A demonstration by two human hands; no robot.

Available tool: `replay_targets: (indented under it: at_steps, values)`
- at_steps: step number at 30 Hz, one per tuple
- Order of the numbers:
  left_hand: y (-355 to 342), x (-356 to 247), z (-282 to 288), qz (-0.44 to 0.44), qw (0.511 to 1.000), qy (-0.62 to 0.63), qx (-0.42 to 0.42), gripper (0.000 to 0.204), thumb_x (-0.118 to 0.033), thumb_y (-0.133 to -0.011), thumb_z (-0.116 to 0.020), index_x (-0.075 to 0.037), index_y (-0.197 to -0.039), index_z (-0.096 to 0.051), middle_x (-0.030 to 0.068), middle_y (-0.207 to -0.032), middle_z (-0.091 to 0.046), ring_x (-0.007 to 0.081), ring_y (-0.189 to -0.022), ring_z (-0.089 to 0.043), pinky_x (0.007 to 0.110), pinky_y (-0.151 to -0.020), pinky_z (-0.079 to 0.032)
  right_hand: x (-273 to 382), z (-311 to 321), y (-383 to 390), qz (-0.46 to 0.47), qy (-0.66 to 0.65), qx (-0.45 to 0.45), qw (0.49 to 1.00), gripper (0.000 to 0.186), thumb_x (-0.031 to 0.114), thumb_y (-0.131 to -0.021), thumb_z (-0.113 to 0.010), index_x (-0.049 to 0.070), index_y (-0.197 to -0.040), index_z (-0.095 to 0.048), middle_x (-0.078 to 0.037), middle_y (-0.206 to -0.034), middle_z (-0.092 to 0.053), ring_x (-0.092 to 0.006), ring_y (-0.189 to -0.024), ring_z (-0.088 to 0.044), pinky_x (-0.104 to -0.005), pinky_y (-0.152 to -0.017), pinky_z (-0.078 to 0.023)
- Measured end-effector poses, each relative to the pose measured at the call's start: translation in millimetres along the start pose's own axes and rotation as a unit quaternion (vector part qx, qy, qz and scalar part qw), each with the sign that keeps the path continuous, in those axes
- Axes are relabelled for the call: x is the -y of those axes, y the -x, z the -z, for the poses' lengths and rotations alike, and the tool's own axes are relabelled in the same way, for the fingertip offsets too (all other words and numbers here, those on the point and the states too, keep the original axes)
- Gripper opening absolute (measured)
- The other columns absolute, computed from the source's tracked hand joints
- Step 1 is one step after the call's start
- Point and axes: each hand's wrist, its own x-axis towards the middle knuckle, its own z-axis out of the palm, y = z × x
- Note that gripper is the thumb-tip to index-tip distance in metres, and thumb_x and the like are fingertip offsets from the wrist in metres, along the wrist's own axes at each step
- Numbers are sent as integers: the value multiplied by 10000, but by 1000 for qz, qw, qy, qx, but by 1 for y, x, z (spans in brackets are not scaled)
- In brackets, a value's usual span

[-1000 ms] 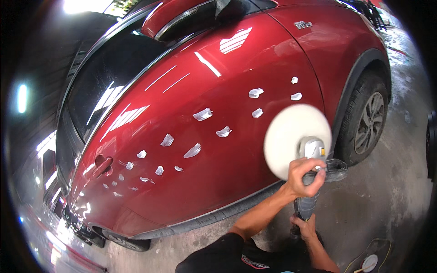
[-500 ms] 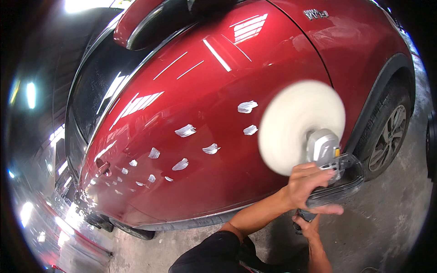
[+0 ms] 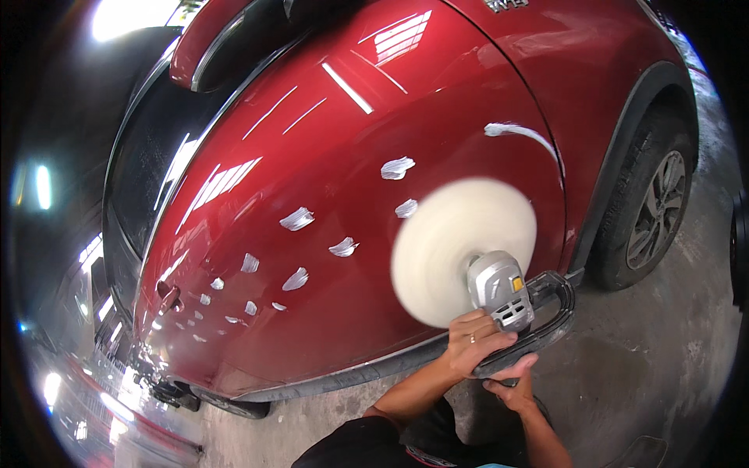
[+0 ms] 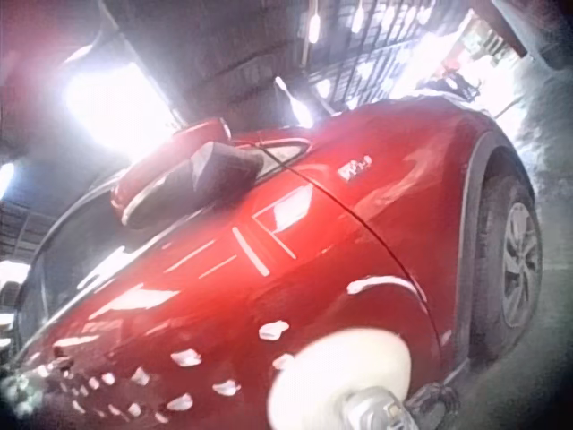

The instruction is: The person applies polishing compound to the side of a red car using a small brush and then buffs the surface with an electric buffer.

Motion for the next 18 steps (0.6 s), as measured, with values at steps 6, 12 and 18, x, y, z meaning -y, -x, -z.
replay_targets:
  at_steps: [6,12,18]
  values:
    - [-8,20,-39,-33,999,20,-13,388,-122,-643,-868,-14,-945,-648,43,-647,-600,157,-495,-546,271,-473,-381,23,20,-12,19,-7,-52,998,449,134,-698,-857,-25,-1073,-668,-117,-1086,-683,-223,-1029,-638,-364,-914,-497]
    - [-70,41,-63,-95,992,63,-54,367,-150,-642,-852,-22,-921,-650,53,-667,-629,169,-508,-568,282,-493,-414,70,35,-51,118,8,-136,984,258,116,-659,-797,36,-850,-644,-18,-783,-626,-156,-713,-594,-327,-674,-487]
    - [-136,51,-41,-137,985,12,-101,400,-184,-636,-858,-25,-931,-639,54,-650,-639,155,-503,-587,270,-507,-463,154,35,-69,92,67,-68,991,272,169,-700,-804,10,-865,-658,-37,-821,-648,-162,-759,-603,-330,-713,-481]
